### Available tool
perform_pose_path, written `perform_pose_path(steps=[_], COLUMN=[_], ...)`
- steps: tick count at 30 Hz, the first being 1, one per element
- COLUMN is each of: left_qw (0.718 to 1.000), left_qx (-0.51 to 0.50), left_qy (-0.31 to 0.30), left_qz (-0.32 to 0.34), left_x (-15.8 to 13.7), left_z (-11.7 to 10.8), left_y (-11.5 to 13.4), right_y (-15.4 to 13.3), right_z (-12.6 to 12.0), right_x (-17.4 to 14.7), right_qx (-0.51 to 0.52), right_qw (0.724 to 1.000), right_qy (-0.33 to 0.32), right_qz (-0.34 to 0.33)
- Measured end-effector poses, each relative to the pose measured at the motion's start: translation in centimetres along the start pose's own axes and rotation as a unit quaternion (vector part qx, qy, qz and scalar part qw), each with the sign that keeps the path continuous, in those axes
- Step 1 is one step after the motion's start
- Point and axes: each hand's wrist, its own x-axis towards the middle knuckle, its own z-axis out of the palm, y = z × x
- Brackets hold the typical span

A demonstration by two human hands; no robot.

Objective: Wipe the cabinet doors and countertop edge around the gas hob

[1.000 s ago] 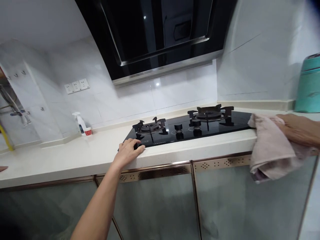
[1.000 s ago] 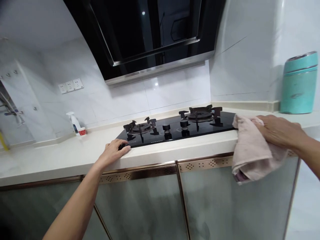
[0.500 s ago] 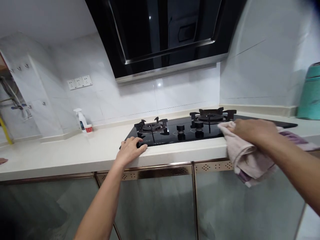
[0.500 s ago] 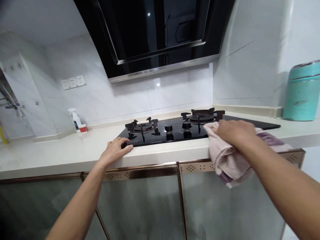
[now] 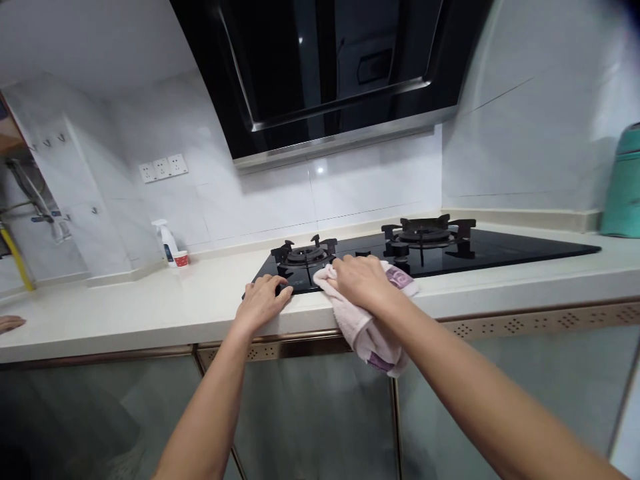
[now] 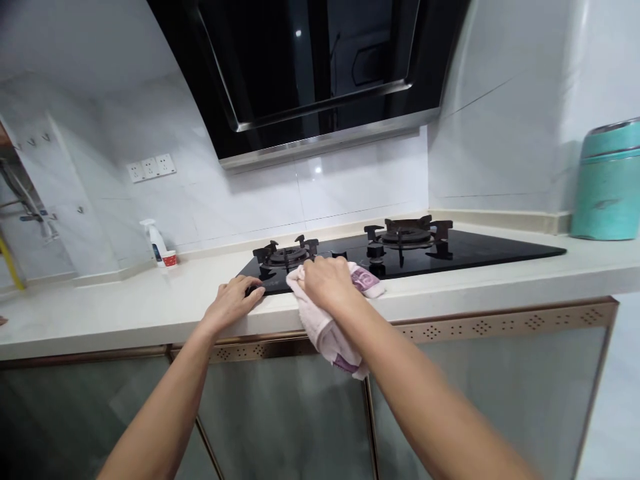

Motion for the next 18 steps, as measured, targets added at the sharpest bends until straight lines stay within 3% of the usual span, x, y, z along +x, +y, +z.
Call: perform_pose_path(steps=[3, 7, 12, 18], left_qw=[1.000, 1.000, 1.000, 1.000], left_qx=[0.001, 0.003, -0.004, -0.008], left_qy=[-0.004, -0.010, -0.012, -0.010], left_qz=[0.001, 0.000, -0.004, -0.002], left_x=[0.2, 0.4, 0.5, 0.2], left_z=[0.1, 0.3, 0.3, 0.0], left_y=[-0.3, -0.7, -0.9, -0.6], right_y=[-1.6, -1.5, 0.6, 3.9], right_z=[0.5, 1.0, 1.2, 1.2], right_x=[0.7, 1.5, 1.3, 0.4], right_qx=[0.015, 0.072, 0.148, 0.136], right_qw=[0.997, 0.989, 0.984, 0.987], right_qy=[0.021, 0.002, -0.048, -0.068], right_qz=[-0.071, -0.129, -0.086, -0.048])
